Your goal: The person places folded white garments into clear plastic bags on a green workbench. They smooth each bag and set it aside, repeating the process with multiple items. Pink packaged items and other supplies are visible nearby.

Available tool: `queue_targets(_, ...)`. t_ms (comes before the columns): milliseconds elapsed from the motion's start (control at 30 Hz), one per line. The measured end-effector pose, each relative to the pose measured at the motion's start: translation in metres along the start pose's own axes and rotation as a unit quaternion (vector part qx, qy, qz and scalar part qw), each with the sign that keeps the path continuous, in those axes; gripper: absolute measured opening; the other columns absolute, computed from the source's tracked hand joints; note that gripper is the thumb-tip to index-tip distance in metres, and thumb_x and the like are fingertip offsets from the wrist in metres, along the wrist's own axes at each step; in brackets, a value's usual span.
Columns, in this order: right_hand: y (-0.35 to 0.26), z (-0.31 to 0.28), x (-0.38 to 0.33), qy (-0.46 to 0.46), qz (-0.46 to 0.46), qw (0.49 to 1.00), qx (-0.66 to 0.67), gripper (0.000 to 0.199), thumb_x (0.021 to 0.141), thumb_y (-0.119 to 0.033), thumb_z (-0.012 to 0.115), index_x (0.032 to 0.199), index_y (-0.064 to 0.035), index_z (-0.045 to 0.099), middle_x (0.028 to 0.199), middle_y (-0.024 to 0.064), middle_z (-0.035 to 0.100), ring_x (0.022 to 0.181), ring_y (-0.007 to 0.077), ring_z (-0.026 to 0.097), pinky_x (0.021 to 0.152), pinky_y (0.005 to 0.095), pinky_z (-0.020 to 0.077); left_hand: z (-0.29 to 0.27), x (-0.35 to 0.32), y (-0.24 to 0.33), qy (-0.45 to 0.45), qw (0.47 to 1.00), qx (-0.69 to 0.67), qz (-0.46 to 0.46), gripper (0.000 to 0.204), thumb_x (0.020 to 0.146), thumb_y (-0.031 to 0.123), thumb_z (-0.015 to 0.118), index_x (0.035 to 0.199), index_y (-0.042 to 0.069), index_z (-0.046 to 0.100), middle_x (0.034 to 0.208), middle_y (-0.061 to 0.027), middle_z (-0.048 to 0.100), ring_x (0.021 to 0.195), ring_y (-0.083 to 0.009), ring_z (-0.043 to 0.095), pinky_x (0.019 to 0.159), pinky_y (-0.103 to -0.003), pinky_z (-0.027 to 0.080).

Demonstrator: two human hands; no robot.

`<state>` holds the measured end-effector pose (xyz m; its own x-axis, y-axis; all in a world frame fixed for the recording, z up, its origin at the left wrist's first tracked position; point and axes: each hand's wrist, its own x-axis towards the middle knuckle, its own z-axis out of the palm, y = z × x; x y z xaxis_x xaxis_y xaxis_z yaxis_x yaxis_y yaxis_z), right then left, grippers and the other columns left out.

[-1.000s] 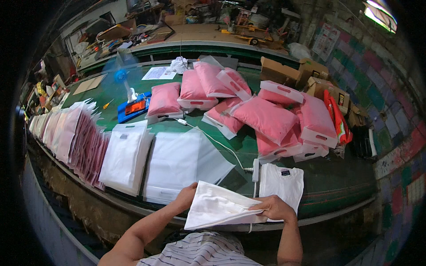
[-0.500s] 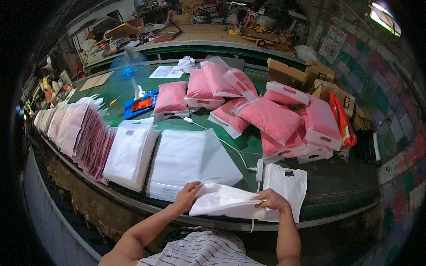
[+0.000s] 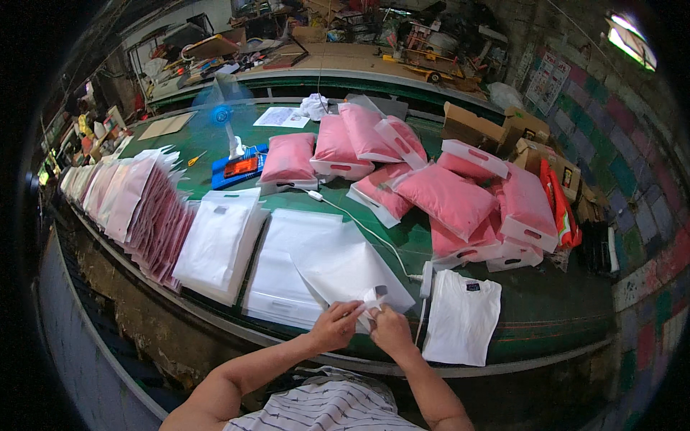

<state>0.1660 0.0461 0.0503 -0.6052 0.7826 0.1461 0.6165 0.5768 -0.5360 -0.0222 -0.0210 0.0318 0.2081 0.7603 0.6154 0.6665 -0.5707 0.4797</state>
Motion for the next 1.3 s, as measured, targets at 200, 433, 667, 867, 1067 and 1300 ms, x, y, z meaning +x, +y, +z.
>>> queue_targets(200,0.024,0.058,0.026,-0.173,-0.009,0.978,-0.118,0.040,0.088,-0.035,0.064,0.113,-0.0035,0.068,0.118,0.0197,0.066,0.111,0.0372,0.062,0.101,0.0487,0.0461,-0.007,-0.029,0.008,-0.034,0.997,-0.024,0.058,0.055,0.078,-0.004,0.069,0.131,0.004,0.058,0.126,-0.0186,0.059,0.095,-0.0342,0.065,0.080,-0.041,0.057)
queue_targets(433,-0.011,0.045,0.017,0.075,-0.106,0.983,-0.129,0.040,0.089,-0.035,0.064,0.116,-0.0055,0.068,0.124,0.0240,0.062,0.116,0.0426,0.057,0.104,0.0518,0.0434,-0.015,-0.076,-0.017,-0.016,0.979,-0.064,-0.194,0.048,0.086,0.009,0.072,0.130,0.002,0.053,0.117,-0.0207,0.060,0.089,-0.0310,0.067,0.073,-0.039,0.057)
queue_targets(667,0.036,0.096,-0.006,-0.008,-0.074,0.997,0.033,0.061,0.086,-0.048,0.068,0.131,-0.0063,0.062,0.138,0.0258,0.053,0.136,0.0472,0.041,0.114,0.0581,0.0305,-0.004,-0.083,-0.050,-0.012,0.781,-0.221,-0.584,0.060,0.096,0.021,0.069,0.138,-0.009,0.038,0.102,-0.0169,0.064,0.083,-0.0204,0.067,0.067,-0.031,0.055)
queue_targets(867,0.035,0.131,0.003,0.098,-0.050,0.978,-0.178,0.079,0.083,-0.058,0.068,0.145,-0.0128,0.049,0.154,0.0245,0.032,0.142,0.0471,0.029,0.111,0.0661,0.0250,0.010,-0.082,-0.047,-0.046,0.757,-0.270,-0.594,0.065,0.092,0.017,0.073,0.137,-0.011,0.035,0.096,-0.0152,0.067,0.079,-0.0212,0.068,0.068,-0.033,0.056)
queue_targets(1067,0.021,0.123,0.041,0.009,-0.004,0.987,-0.161,0.082,0.082,-0.062,0.067,0.147,-0.0157,0.048,0.154,0.0239,0.033,0.146,0.0461,0.022,0.114,0.0659,0.0183,0.005,-0.076,-0.058,-0.024,0.769,-0.263,-0.582,0.061,0.090,0.012,0.074,0.134,-0.010,0.038,0.097,-0.0145,0.065,0.081,-0.0203,0.067,0.066,-0.032,0.055)
queue_targets(1300,0.018,0.107,0.017,-0.006,-0.008,0.989,-0.148,0.078,0.086,-0.055,0.066,0.145,-0.0077,0.049,0.155,0.0289,0.034,0.142,0.0513,0.031,0.115,0.0657,0.0247,-0.001,-0.077,-0.051,-0.031,0.681,-0.363,-0.635,0.052,0.086,0.008,0.079,0.122,-0.006,0.045,0.095,-0.0117,0.062,0.082,-0.0190,0.067,0.070,-0.032,0.059)
